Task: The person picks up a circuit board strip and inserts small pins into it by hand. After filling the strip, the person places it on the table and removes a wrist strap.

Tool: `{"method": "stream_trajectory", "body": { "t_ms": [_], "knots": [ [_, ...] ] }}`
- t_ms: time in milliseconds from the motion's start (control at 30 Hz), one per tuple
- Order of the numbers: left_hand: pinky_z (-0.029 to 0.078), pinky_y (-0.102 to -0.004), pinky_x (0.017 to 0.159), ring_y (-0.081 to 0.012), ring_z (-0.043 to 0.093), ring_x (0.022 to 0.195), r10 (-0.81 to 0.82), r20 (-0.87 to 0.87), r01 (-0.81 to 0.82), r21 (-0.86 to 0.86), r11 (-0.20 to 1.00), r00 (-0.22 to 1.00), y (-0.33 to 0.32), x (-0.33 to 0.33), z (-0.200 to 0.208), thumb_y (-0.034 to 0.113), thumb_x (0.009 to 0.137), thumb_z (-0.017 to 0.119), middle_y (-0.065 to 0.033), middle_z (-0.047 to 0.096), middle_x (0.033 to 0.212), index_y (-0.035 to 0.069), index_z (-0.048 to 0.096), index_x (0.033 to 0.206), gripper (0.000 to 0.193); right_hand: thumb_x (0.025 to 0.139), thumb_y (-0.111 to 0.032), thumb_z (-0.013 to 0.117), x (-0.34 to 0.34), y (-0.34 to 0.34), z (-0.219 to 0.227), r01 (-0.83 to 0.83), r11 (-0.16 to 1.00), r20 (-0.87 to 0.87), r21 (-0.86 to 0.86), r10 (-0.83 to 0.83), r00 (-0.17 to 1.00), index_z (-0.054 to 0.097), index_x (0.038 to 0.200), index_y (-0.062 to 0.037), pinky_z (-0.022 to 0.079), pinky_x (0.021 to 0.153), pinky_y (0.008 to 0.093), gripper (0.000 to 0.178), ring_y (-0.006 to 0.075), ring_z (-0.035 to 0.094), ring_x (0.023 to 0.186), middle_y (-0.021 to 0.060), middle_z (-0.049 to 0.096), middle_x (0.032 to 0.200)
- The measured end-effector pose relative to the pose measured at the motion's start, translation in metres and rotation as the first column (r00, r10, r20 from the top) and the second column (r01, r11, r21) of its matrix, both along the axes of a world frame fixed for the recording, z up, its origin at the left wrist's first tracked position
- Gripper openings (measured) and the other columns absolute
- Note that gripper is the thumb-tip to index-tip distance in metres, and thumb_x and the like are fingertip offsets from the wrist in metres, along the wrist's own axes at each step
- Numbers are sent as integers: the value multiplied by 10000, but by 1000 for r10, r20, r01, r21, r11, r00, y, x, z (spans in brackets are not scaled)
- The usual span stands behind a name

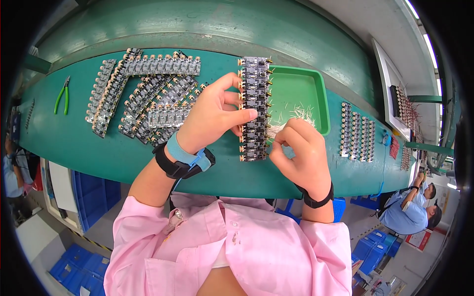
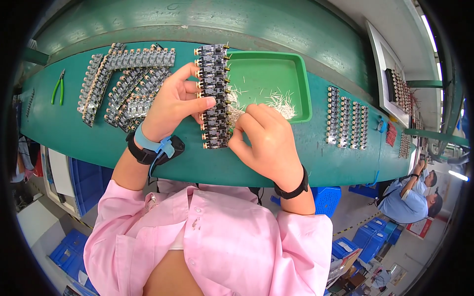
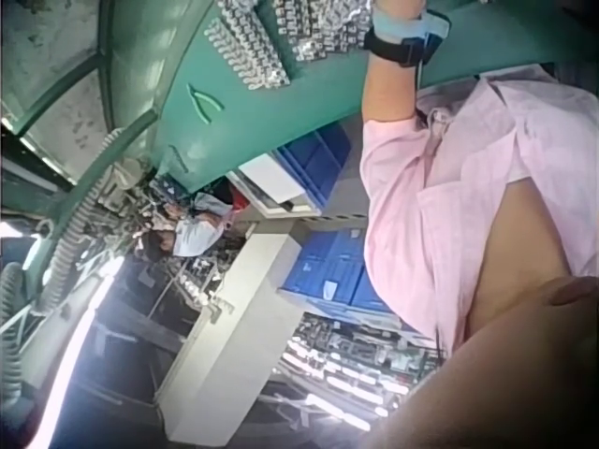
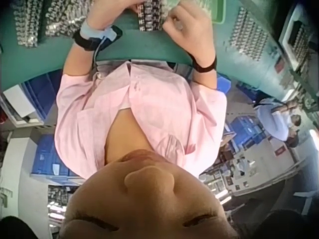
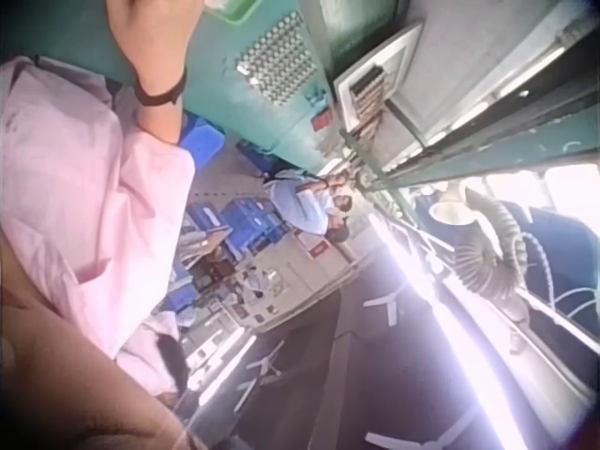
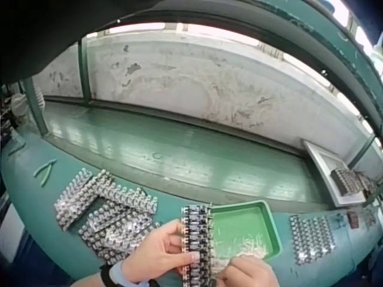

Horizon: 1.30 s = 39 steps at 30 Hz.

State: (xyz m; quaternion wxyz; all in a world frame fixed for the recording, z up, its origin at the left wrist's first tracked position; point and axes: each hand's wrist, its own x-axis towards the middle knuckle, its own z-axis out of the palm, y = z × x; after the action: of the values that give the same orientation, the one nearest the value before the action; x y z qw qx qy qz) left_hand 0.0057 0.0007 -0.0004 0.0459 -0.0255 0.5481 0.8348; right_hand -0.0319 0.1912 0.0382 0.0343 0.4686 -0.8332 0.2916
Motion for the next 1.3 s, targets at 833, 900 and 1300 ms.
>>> {"method": "stream_trajectory", "body": {
  "t_ms": [833, 900, 1300],
  "knots": [
    [484, -214, 466, -104, 571, 547, 13, -2, -13, 20, 1000, 1000, 2, 0, 1, 36, 764, 636, -89, 625, 799, 24, 433, 1001, 313, 724, 50, 590, -5, 0, -7, 74, 975, 403, -209, 17, 915, 556, 776, 30, 402, 579, 248, 66, 167, 501, 618, 76, 510, 696],
    [485, -213, 466, -105, 573, 552, 24, -7, -24, -4, 1000, 1000, 0, -1, 0, 35, 764, 636, -92, 626, 805, 23, 435, 1007, 315, 717, 42, 600, -12, 4, -10, 114, 979, 394, -168, -39, 918, 565, 786, 25, 408, 589, 256, 79, 175, 508, 628, 79, 514, 702],
    [486, -210, 461, -101, 575, 577, 55, -6, -55, -6, 998, 998, -4, -1, 1, 37, 762, 641, -92, 628, 813, 17, 436, 1013, 325, 668, 16, 620, -26, 9, -43, 127, 980, 215, 156, -159, 964, 594, 839, -5, 437, 669, 334, 174, 256, 547, 739, 99, 545, 763]
  ]
}}
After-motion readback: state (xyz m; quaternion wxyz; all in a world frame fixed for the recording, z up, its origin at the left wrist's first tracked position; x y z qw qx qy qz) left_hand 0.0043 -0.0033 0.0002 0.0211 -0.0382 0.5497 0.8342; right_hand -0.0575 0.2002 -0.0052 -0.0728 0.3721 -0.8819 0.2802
